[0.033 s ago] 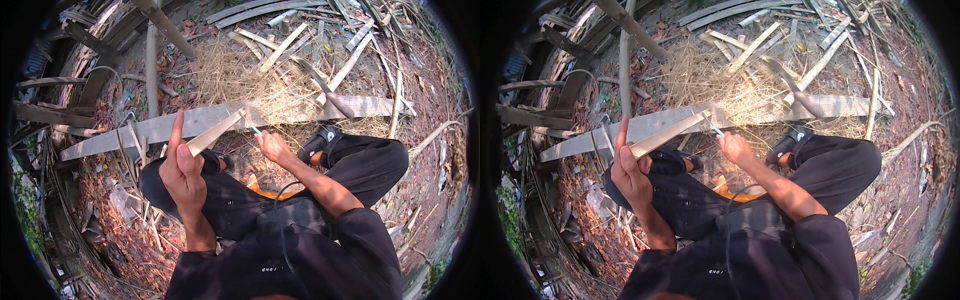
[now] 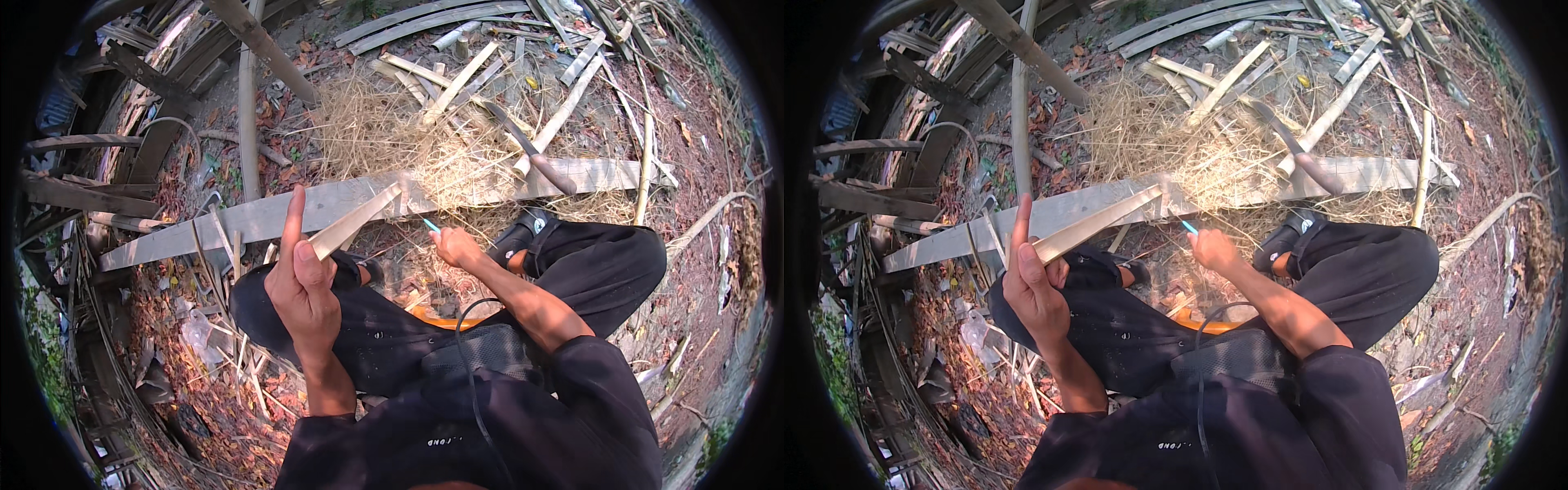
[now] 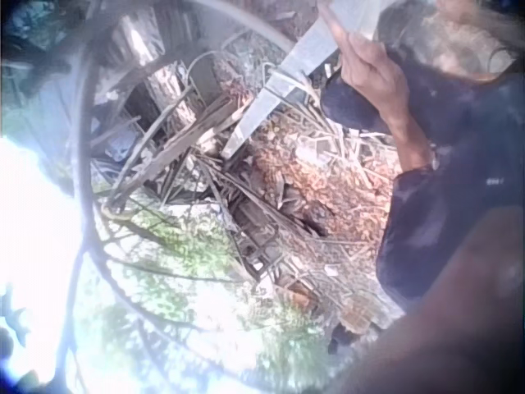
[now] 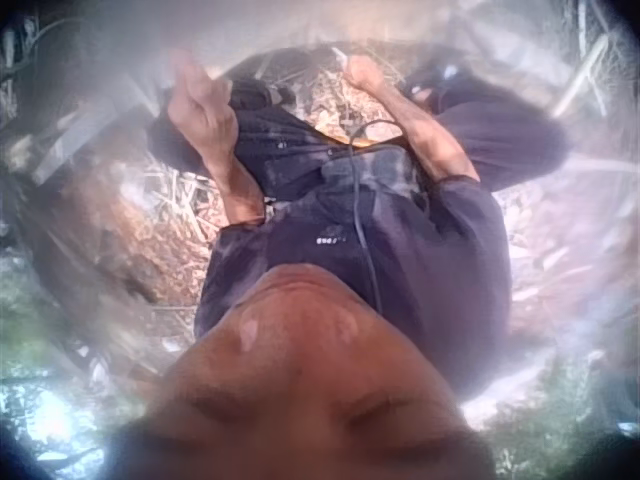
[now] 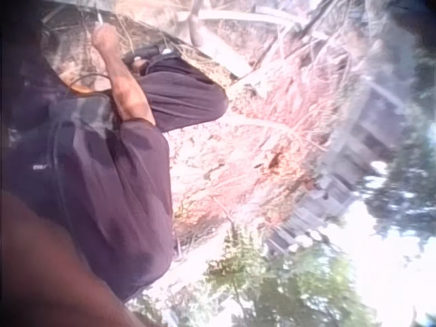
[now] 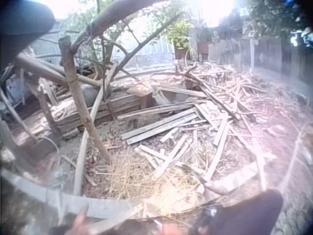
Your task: The person sits cross-legged on the ground and uses a small knife to shave thin strips from a piece of wood held in their left hand. They repeatedly scrape the blade along the wood's surface, creating fine shavings that fall onto the ground.
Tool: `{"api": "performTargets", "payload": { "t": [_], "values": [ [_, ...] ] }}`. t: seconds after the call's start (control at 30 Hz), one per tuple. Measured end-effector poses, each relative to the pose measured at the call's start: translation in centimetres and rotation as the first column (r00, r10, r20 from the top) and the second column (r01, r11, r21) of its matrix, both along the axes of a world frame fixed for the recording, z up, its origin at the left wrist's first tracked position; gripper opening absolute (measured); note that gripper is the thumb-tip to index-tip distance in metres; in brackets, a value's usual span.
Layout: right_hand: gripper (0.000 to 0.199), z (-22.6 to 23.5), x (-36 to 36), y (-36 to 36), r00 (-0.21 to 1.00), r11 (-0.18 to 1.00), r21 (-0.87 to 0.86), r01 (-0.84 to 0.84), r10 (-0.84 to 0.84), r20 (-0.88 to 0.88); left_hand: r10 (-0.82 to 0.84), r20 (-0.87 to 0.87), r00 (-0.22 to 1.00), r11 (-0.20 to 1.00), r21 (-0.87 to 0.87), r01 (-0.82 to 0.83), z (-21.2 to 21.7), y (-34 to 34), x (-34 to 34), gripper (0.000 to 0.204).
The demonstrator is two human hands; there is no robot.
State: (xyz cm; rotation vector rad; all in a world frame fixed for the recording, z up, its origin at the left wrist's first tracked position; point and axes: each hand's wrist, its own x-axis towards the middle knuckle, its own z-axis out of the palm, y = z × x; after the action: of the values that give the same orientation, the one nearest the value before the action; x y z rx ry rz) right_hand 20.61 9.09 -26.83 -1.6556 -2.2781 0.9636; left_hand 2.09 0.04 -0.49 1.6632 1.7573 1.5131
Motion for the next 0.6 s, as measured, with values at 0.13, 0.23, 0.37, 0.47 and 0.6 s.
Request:
{"api": "performTargets", "payload": {
  "t": [0.13, 0.23, 0.37, 0.47, 0.6],
  "values": [
    [0.051, 3.9, -1.1, 0.9, 0.993, 0.986, -0.140, 0.093, -0.101, -0.053, -0.011, -0.005, 1.000, 1.000, 0.007, 0.011, 0.1, -0.7, -0.3, 0.049],
    [0.048, 12.5, -2.3, 0.5, 0.947, 0.990, -0.120, 0.073, -0.107, -0.304, -0.019, 0.011, 1.000, 1.000, 0.000, 0.019, -0.5, -0.3, -0.3, 0.052],
    [0.045, 12.6, -3.3, -1.1, 0.947, 0.993, -0.089, -0.071, 0.039, -0.317, -0.012, 0.018, 1.000, 1.000, -0.023, 0.013, 0.1, -0.4, -0.2, 0.054],
    [0.050, 6.1, -2.5, 0.0, 0.986, 0.980, -0.170, 0.106, -0.126, -0.110, -0.026, 0.074, 0.997, 0.999, -0.022, 0.028, 0.5, -0.6, -0.3, 0.055],
    [0.045, 11.6, -2.9, -0.4, 0.937, 0.998, 0.061, -0.004, 0.025, -0.349, 0.024, 0.118, 0.993, 0.999, -0.031, -0.020, 0.4, -0.8, 0.5, 0.058]
  ]
}}
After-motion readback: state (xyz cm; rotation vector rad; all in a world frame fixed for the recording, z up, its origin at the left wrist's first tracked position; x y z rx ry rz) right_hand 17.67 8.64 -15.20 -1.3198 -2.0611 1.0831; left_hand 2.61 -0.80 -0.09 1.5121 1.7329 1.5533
